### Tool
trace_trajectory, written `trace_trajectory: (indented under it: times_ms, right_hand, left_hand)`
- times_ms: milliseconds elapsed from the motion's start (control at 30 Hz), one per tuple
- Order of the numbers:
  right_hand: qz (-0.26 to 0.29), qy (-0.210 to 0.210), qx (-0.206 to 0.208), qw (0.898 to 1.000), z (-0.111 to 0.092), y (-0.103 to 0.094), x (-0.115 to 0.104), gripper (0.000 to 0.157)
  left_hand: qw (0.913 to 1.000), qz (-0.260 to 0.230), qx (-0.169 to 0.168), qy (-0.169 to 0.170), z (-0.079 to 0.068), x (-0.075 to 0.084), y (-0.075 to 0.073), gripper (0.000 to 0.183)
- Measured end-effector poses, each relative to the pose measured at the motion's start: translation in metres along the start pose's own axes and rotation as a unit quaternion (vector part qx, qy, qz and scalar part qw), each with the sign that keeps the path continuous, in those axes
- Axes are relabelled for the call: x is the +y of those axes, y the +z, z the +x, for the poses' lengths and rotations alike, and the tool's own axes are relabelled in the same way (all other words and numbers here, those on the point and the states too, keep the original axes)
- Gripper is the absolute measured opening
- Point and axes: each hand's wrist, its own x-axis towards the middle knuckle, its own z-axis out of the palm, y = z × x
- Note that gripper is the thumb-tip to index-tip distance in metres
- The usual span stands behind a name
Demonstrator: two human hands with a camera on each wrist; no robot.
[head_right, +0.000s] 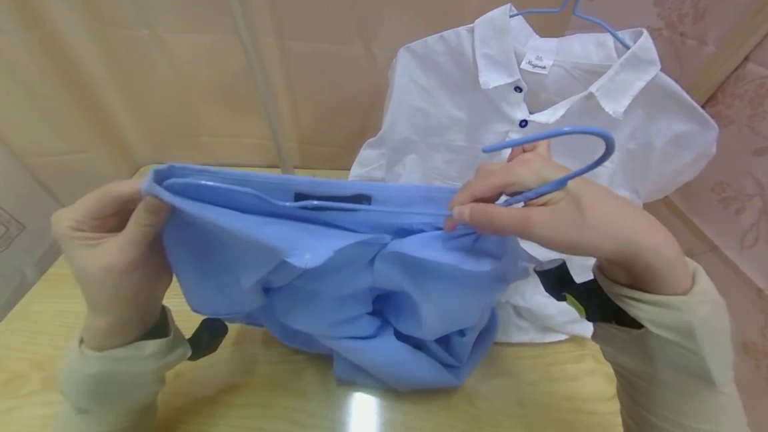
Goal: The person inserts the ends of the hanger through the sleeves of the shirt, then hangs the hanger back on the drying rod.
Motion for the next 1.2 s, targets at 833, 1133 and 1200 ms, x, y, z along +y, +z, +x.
trace_trajectory:
  times_ms: [833,1133,1200]
  right_hand:
    - [0.041,0.011,0.067,0.997,0.046,0.002,-0.084,0.039]
    - [0.019,0.085,0.067,0.994,0.057,0.004,-0.108,0.035]
    - [0.032,0.105,0.047,0.993,0.06,0.007,-0.106,0.033]
  left_hand:
    - [0.9954,-0.016,0.079,-0.05,0.004,-0.001,0.005,0.014]
    - [0.9961,-0.007,0.071,-0.052,0.006,-0.005,0.009,0.012]
    - [0.9971,-0.002,0.059,-0.048,0.005,-0.005,0.009,0.011]
